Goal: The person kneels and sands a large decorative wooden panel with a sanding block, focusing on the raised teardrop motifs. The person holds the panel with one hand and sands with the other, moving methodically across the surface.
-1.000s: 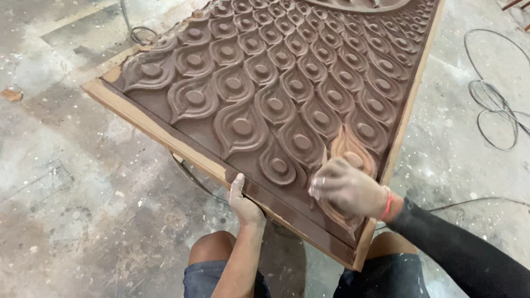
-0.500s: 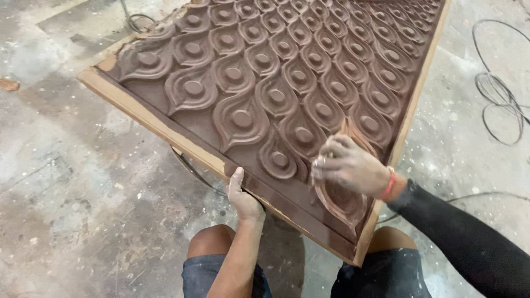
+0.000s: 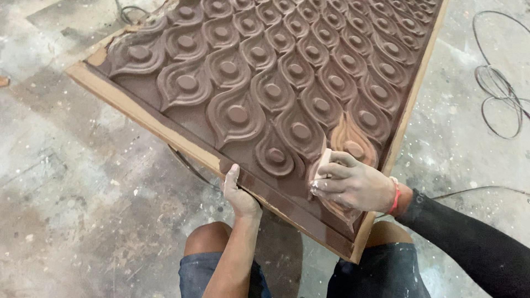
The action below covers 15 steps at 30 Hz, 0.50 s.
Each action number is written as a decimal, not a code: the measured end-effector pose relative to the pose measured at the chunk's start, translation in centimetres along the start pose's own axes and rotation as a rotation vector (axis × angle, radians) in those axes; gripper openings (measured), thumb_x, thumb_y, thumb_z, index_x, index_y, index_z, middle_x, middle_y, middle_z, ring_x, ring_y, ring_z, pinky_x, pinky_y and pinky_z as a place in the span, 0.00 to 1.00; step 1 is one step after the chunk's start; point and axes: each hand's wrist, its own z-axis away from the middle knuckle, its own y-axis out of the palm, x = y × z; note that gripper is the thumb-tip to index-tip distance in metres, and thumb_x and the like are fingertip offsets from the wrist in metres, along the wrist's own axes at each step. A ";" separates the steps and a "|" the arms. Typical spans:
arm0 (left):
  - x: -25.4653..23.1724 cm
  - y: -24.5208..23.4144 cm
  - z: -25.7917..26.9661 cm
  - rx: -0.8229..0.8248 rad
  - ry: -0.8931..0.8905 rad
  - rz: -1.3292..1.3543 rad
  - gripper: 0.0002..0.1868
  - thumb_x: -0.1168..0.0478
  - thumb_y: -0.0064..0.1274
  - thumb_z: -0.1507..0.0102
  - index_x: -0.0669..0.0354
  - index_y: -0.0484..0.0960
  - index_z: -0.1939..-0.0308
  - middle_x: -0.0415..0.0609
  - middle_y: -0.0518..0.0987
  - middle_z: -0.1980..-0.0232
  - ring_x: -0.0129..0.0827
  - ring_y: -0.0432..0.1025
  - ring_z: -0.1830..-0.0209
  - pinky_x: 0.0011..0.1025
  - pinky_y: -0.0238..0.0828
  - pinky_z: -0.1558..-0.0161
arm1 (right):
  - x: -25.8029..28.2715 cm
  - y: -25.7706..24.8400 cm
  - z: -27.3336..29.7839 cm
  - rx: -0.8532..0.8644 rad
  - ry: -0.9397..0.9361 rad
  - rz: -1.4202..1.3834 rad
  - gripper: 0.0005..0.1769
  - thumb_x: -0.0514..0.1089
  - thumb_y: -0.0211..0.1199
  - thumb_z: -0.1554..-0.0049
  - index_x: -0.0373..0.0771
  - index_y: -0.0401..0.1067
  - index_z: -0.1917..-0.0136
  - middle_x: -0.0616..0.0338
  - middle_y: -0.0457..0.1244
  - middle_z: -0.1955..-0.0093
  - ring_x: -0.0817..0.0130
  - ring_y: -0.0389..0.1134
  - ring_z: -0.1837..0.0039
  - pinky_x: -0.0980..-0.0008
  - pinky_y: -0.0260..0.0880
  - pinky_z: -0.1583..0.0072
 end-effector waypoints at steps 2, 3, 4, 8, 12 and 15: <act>-0.1 -0.1 0.2 -0.005 -0.011 -0.018 0.20 0.59 0.47 0.36 0.67 0.75 0.43 0.51 0.79 0.48 0.40 0.75 0.48 0.40 0.72 0.44 | 0.0 0.1 0.0 -0.003 0.000 0.001 0.17 0.44 0.64 0.52 0.49 0.80 0.47 0.71 0.67 0.42 0.63 0.59 0.32 0.52 0.56 0.27; -0.1 0.0 0.3 -0.005 -0.033 -0.018 0.20 0.59 0.47 0.36 0.67 0.75 0.43 0.52 0.80 0.48 0.40 0.76 0.48 0.40 0.72 0.44 | -0.1 0.1 0.1 0.004 0.018 0.026 0.17 0.43 0.64 0.52 0.51 0.80 0.48 0.71 0.67 0.42 0.63 0.59 0.31 0.51 0.56 0.27; -0.1 0.2 0.2 -0.001 -0.052 -0.018 0.20 0.58 0.47 0.36 0.67 0.76 0.44 0.52 0.80 0.48 0.41 0.76 0.48 0.40 0.73 0.44 | -0.2 0.1 0.2 0.009 0.036 0.055 0.17 0.43 0.64 0.52 0.53 0.80 0.48 0.72 0.67 0.42 0.64 0.59 0.31 0.51 0.56 0.26; -0.2 0.6 0.3 0.012 0.011 0.032 0.20 0.61 0.47 0.36 0.68 0.75 0.43 0.52 0.79 0.47 0.41 0.75 0.47 0.40 0.72 0.43 | -0.5 0.7 0.7 0.063 0.041 0.066 0.18 0.46 0.65 0.54 0.47 0.81 0.49 0.69 0.67 0.43 0.62 0.60 0.31 0.52 0.57 0.27; -0.3 0.5 0.1 -0.013 0.011 0.020 0.21 0.61 0.47 0.37 0.67 0.75 0.42 0.51 0.79 0.47 0.41 0.75 0.47 0.39 0.72 0.43 | -0.5 1.3 0.4 -0.013 -0.016 0.054 0.15 0.46 0.66 0.51 0.51 0.81 0.49 0.69 0.66 0.42 0.62 0.60 0.32 0.55 0.57 0.26; 0.0 0.5 0.3 0.001 -0.053 0.041 0.20 0.59 0.47 0.35 0.68 0.74 0.43 0.53 0.79 0.48 0.43 0.75 0.47 0.41 0.72 0.43 | -0.3 1.0 0.4 0.046 0.032 0.139 0.17 0.45 0.66 0.53 0.49 0.82 0.49 0.69 0.67 0.44 0.63 0.62 0.34 0.55 0.58 0.27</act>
